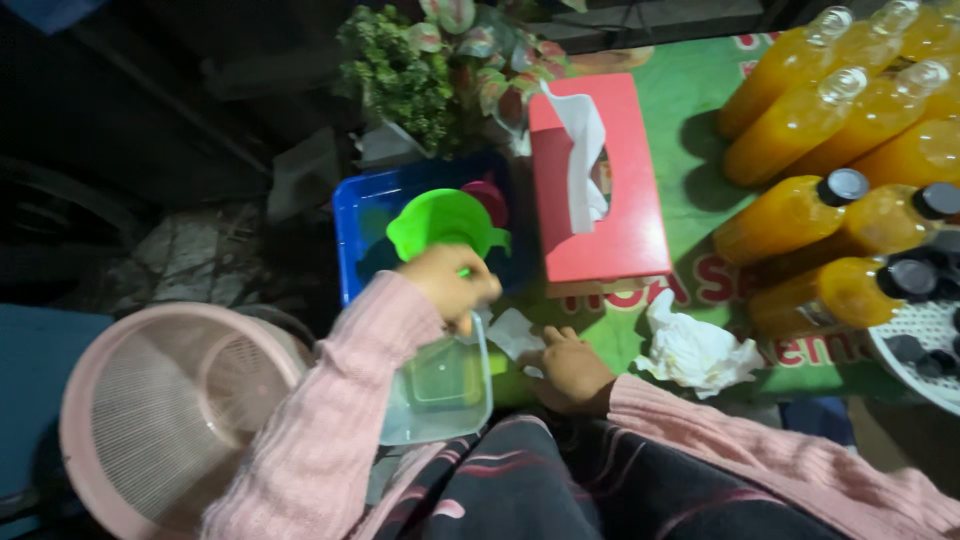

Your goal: The person repeatedly picks up small bottles filled with orange liquid, wipes the necks with a tissue, and screws on black caps. The capped bottles are placed back on the table among other filled bottles.

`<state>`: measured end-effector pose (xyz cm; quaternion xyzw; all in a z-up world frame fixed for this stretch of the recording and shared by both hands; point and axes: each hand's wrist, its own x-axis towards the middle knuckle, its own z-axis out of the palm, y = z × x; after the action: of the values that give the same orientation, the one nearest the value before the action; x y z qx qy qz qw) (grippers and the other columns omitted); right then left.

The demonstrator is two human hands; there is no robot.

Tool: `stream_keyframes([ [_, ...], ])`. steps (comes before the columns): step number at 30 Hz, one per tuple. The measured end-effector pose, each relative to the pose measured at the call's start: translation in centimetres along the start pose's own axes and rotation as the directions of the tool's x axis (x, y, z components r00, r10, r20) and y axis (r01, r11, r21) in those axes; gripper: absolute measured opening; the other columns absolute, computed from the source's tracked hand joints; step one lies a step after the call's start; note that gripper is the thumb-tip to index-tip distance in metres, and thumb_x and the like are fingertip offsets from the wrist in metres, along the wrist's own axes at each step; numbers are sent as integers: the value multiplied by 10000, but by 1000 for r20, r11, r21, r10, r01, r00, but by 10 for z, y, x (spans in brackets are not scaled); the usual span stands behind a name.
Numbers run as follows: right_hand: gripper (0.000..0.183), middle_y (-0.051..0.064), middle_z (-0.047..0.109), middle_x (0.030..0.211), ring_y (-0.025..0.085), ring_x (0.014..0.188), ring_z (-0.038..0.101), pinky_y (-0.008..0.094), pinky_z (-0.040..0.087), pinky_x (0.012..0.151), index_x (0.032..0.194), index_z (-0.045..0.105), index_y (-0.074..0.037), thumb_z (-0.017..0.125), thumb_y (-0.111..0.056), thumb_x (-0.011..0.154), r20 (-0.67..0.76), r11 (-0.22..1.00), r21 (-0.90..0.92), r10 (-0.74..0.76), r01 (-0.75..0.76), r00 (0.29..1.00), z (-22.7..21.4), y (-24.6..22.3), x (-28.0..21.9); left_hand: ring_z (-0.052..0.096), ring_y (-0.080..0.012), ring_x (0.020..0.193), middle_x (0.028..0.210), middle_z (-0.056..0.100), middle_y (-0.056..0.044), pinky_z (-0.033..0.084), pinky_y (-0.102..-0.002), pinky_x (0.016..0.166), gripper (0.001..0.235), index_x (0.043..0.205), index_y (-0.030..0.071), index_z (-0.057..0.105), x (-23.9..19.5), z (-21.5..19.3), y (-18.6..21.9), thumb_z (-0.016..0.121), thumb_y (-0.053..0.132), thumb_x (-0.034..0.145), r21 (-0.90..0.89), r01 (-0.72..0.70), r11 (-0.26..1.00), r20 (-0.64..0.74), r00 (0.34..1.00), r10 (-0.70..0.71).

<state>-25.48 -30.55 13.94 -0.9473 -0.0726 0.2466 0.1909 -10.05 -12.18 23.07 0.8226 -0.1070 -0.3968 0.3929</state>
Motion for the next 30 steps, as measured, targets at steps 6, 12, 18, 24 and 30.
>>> stream_keyframes([
  [6, 463, 130, 508, 1423, 350, 1255, 505, 481, 482, 964, 1266, 625, -140, 702, -296, 837, -113, 996, -50, 63, -69, 992, 31, 12, 5, 692, -321, 1005, 1078, 740, -161, 545, -437, 880, 448, 1083, 97, 773, -25, 43, -5, 737, 459, 821, 632, -178, 754, 233, 972, 34],
  [12, 654, 262, 562, 1276, 445, 1143, 548, 485, 480, 971, 1339, 564, -52, 776, -261, 757, -292, 997, 35, 73, -65, 954, 30, 38, 4, 703, -345, 1047, 1093, 740, -186, 551, -438, 934, 424, 1052, 77, 768, -33, 66, 0, 722, 433, 827, 605, -139, 784, 202, 979, 17],
  [18, 701, 221, 664, 1188, 411, 1154, 579, 478, 474, 1015, 1322, 561, -72, 814, -239, 690, -155, 993, 114, 57, -39, 986, 17, 35, 11, 689, -366, 1075, 1102, 735, -208, 537, -461, 959, 340, 1068, 85, 777, -39, 77, 21, 714, 330, 842, 560, -229, 796, 138, 973, 183],
  [24, 455, 328, 564, 1306, 479, 1215, 537, 503, 456, 995, 1197, 701, -50, 742, -109, 747, -352, 979, 182, -22, 91, 936, -18, 24, -11, 663, -361, 1101, 1134, 718, -180, 514, -471, 970, 375, 1195, 223, 742, -42, 71, 37, 729, 334, 837, 496, -186, 848, 99, 983, 157],
  [30, 363, 193, 652, 1300, 366, 1235, 585, 437, 472, 1030, 1162, 696, -66, 759, -217, 838, -364, 972, 219, 6, 80, 931, -92, 6, -67, 672, -340, 1100, 1122, 718, -159, 531, -470, 944, 419, 1242, 201, 693, -54, 59, 81, 742, 330, 846, 594, -257, 763, 158, 966, 203],
])
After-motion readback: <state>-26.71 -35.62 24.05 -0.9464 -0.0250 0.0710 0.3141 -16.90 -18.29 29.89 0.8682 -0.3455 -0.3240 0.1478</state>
